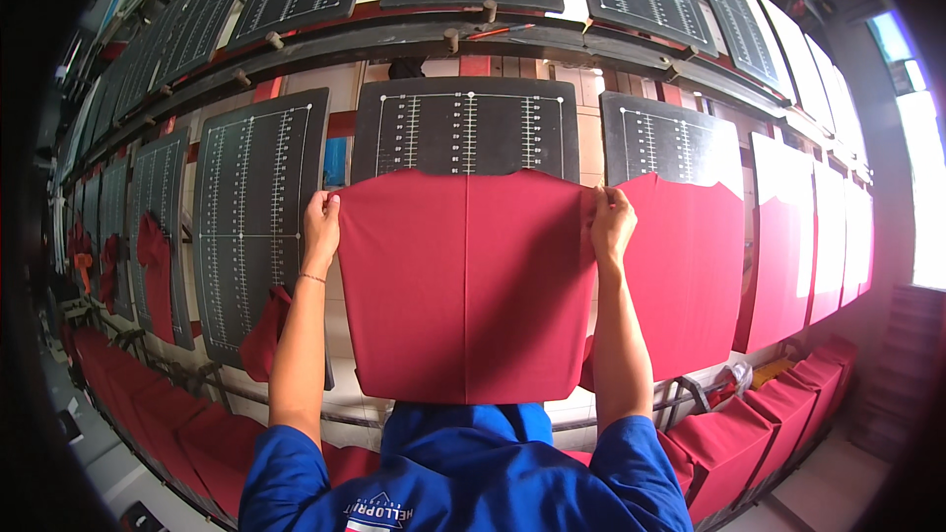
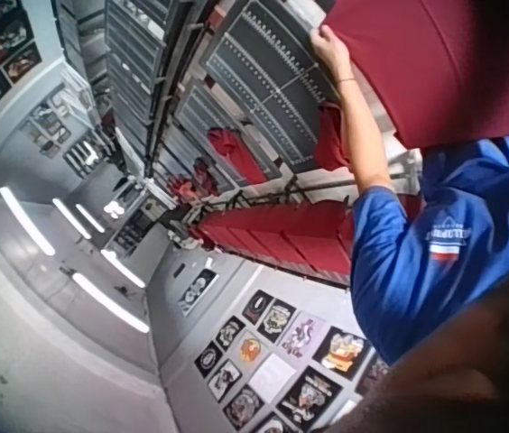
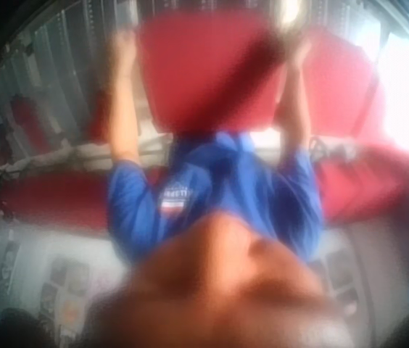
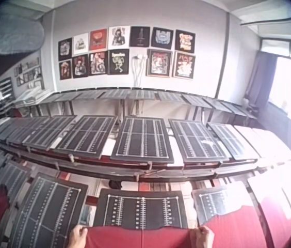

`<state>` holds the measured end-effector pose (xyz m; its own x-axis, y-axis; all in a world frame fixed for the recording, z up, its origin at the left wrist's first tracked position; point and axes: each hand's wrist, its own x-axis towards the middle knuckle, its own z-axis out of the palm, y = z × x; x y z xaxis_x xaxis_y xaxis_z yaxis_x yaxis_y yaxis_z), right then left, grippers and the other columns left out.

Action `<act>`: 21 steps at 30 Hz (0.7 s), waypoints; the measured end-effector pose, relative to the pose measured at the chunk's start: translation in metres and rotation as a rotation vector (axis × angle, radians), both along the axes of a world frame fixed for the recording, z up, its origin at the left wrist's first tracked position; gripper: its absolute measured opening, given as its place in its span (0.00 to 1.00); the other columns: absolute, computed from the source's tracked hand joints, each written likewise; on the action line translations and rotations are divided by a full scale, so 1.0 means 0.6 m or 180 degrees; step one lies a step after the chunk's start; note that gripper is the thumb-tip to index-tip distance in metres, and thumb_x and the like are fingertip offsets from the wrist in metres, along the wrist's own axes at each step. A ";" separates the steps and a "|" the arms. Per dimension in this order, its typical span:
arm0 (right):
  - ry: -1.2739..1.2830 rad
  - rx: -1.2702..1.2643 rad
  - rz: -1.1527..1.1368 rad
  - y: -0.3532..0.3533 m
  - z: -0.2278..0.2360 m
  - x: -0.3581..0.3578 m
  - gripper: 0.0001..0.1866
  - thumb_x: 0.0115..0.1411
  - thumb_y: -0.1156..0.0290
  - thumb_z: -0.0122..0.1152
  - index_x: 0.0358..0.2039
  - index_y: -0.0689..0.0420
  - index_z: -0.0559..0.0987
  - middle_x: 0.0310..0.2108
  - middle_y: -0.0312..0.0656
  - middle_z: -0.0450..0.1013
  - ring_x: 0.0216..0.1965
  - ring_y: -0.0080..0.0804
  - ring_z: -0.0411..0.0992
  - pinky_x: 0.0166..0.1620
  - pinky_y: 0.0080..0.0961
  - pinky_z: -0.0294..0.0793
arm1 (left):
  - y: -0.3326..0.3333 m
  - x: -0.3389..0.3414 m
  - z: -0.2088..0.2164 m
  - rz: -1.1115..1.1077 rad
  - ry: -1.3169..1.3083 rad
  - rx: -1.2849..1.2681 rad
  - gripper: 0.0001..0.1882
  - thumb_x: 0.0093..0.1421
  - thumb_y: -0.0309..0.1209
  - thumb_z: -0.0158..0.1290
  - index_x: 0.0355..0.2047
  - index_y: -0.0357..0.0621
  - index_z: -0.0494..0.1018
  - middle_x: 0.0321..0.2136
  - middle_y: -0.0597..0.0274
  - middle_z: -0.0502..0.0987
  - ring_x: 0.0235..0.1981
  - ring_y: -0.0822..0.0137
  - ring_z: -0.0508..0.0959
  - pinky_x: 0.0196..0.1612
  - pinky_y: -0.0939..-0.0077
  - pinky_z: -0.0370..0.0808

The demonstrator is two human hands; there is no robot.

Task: The person prepares red fabric pieces for screen printing by carefully aligning and smoothing them onto a series of printing boards. They use a heat gun on the fabric pieces and subsequently lift and move a large screen printing frame.

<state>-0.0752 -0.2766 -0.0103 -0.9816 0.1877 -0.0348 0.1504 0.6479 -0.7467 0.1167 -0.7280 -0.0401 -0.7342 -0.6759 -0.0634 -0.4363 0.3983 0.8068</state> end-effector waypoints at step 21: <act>0.0046 0.0644 0.0077 -0.022 0.003 -0.010 0.15 0.64 0.59 0.63 0.35 0.59 0.84 0.32 0.50 0.81 0.35 0.47 0.80 0.44 0.39 0.76 | 0.015 -0.036 -0.012 0.0239 -0.0290 -0.0887 0.14 0.69 0.36 0.50 0.38 0.34 0.74 0.34 0.40 0.80 0.38 0.39 0.81 0.41 0.51 0.75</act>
